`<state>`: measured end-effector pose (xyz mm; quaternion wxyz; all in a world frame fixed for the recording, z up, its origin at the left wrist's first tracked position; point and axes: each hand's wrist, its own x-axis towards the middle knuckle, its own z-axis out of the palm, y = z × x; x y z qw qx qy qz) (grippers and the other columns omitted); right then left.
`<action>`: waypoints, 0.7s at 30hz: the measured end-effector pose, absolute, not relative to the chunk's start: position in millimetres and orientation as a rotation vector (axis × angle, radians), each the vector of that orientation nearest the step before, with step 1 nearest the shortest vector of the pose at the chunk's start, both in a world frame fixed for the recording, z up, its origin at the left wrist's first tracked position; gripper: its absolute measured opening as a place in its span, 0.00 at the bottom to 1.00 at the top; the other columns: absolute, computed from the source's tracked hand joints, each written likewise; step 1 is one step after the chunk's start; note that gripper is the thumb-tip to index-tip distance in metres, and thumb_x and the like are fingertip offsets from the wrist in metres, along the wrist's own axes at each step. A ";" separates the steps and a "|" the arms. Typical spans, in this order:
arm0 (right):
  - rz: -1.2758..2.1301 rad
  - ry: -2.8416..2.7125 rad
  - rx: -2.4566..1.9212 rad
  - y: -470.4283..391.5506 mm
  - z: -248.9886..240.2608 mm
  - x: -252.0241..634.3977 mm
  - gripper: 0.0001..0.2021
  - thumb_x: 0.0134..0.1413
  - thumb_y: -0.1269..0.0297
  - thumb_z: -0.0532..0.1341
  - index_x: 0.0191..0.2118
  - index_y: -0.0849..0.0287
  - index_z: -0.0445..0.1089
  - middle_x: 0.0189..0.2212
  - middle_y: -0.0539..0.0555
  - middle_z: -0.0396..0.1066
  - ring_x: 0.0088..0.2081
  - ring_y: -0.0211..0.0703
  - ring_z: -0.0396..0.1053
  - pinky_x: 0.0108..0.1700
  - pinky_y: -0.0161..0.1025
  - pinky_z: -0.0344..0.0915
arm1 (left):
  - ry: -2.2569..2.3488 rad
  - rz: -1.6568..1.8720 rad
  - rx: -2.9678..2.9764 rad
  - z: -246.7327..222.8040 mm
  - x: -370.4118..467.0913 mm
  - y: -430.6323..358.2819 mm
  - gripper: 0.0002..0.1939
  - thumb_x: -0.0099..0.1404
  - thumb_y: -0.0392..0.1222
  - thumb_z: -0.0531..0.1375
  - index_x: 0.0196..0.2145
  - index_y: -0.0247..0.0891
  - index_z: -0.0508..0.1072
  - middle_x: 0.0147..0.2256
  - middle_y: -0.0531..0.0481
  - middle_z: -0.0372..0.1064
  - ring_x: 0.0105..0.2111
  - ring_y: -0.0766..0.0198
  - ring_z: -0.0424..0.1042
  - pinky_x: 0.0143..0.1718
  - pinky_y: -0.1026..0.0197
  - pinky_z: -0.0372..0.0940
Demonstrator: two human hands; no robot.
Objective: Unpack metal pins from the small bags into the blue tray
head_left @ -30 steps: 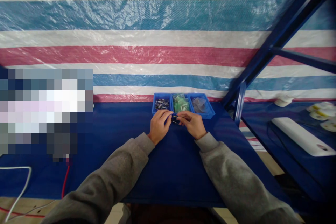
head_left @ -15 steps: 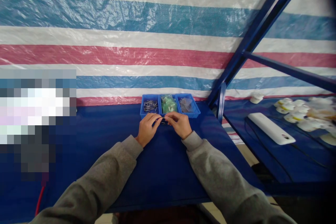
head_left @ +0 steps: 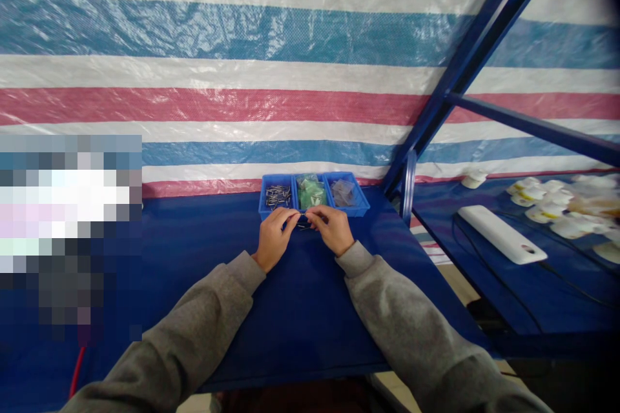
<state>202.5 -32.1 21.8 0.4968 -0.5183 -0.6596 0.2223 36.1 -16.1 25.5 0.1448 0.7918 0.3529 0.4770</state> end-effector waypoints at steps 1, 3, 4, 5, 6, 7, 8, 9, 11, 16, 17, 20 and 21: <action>0.532 -1.602 -1.263 -32.1 21.9 202.5 0.13 0.57 0.54 0.57 0.31 0.58 0.71 0.24 0.51 0.71 0.24 0.39 0.68 0.31 0.36 0.66 | 1.010 1.381 2.285 24.8 36.1 -15.7 0.11 0.67 0.44 0.53 0.37 0.38 0.72 0.34 0.49 0.71 0.29 0.67 0.67 0.33 0.64 0.63; 0.526 -1.619 -1.277 -32.3 21.7 202.4 0.15 0.58 0.53 0.56 0.30 0.58 0.71 0.23 0.51 0.70 0.23 0.38 0.67 0.30 0.35 0.66 | 1.026 1.368 2.299 23.8 36.4 -15.3 0.11 0.68 0.45 0.52 0.38 0.37 0.71 0.32 0.49 0.70 0.28 0.67 0.67 0.32 0.64 0.62; 0.522 -1.638 -1.282 -32.6 21.5 202.2 0.15 0.58 0.53 0.55 0.29 0.58 0.71 0.22 0.51 0.70 0.23 0.38 0.67 0.30 0.35 0.65 | 1.044 1.354 2.309 23.5 36.5 -15.4 0.11 0.68 0.44 0.52 0.37 0.37 0.71 0.31 0.50 0.69 0.28 0.68 0.66 0.32 0.65 0.61; 0.516 -1.661 -1.287 -33.1 21.4 201.9 0.16 0.59 0.53 0.54 0.29 0.58 0.70 0.22 0.51 0.70 0.23 0.38 0.67 0.30 0.35 0.65 | 1.065 1.340 2.321 23.2 36.5 -15.7 0.11 0.68 0.44 0.51 0.35 0.37 0.70 0.29 0.51 0.68 0.27 0.68 0.66 0.31 0.65 0.61; 0.507 -1.686 -1.290 -33.6 21.3 201.6 0.17 0.59 0.53 0.53 0.29 0.58 0.70 0.22 0.51 0.70 0.23 0.38 0.67 0.31 0.35 0.65 | 1.082 1.328 2.333 22.9 36.4 -16.0 0.12 0.69 0.44 0.51 0.33 0.37 0.69 0.27 0.52 0.67 0.26 0.68 0.65 0.30 0.65 0.60; 0.499 -1.711 -1.289 -34.2 21.4 201.2 0.17 0.60 0.53 0.53 0.28 0.57 0.70 0.22 0.51 0.70 0.24 0.38 0.67 0.31 0.35 0.65 | 1.095 1.322 2.342 22.6 36.0 -16.3 0.13 0.69 0.44 0.50 0.31 0.37 0.68 0.25 0.53 0.65 0.25 0.69 0.64 0.30 0.65 0.59; 0.490 -1.731 -1.286 -34.8 21.7 200.8 0.17 0.60 0.53 0.53 0.28 0.57 0.70 0.22 0.51 0.70 0.24 0.38 0.67 0.32 0.35 0.64 | 1.105 1.323 2.347 22.2 35.5 -16.5 0.14 0.69 0.44 0.50 0.28 0.37 0.67 0.24 0.53 0.64 0.24 0.69 0.63 0.29 0.66 0.58; 0.485 -1.743 -1.279 -35.4 22.0 200.4 0.17 0.60 0.53 0.53 0.29 0.57 0.70 0.22 0.51 0.70 0.24 0.38 0.67 0.32 0.35 0.64 | 1.116 1.329 2.345 21.7 34.7 -16.7 0.16 0.69 0.44 0.50 0.26 0.37 0.66 0.22 0.54 0.62 0.23 0.69 0.62 0.28 0.66 0.57; 0.480 -1.742 -1.256 -36.2 22.7 199.6 0.15 0.59 0.53 0.54 0.30 0.57 0.70 0.24 0.52 0.71 0.26 0.39 0.68 0.33 0.35 0.65 | 1.138 1.350 2.321 20.7 33.1 -16.5 0.18 0.69 0.44 0.50 0.23 0.37 0.64 0.20 0.55 0.60 0.22 0.70 0.61 0.27 0.66 0.56; 0.484 -1.704 -1.252 -36.3 22.6 199.1 0.14 0.57 0.52 0.56 0.32 0.57 0.70 0.29 0.53 0.72 0.28 0.41 0.69 0.34 0.36 0.65 | 1.131 1.363 2.270 18.2 30.2 -16.2 0.19 0.69 0.45 0.50 0.22 0.36 0.65 0.20 0.55 0.62 0.21 0.70 0.63 0.28 0.66 0.57; 0.485 -1.704 -1.255 -36.2 22.3 199.2 0.14 0.57 0.52 0.56 0.32 0.57 0.70 0.28 0.53 0.72 0.28 0.40 0.68 0.34 0.36 0.65 | 1.120 1.361 2.277 17.8 30.1 -16.3 0.18 0.69 0.45 0.51 0.23 0.36 0.66 0.20 0.54 0.63 0.22 0.70 0.63 0.28 0.66 0.58; 0.477 -1.721 -1.243 -35.9 21.7 200.0 0.14 0.58 0.54 0.55 0.31 0.57 0.70 0.24 0.51 0.70 0.25 0.38 0.67 0.32 0.35 0.63 | 1.090 1.366 2.293 16.5 30.5 -16.8 0.14 0.68 0.44 0.51 0.29 0.36 0.70 0.24 0.53 0.67 0.24 0.69 0.65 0.29 0.66 0.60; 0.474 -1.727 -1.241 -36.0 21.8 200.4 0.14 0.59 0.54 0.55 0.30 0.58 0.70 0.23 0.50 0.69 0.24 0.38 0.66 0.32 0.35 0.63 | 1.079 1.371 2.290 16.0 30.9 -16.9 0.13 0.68 0.44 0.52 0.32 0.36 0.71 0.26 0.52 0.69 0.25 0.69 0.66 0.30 0.66 0.60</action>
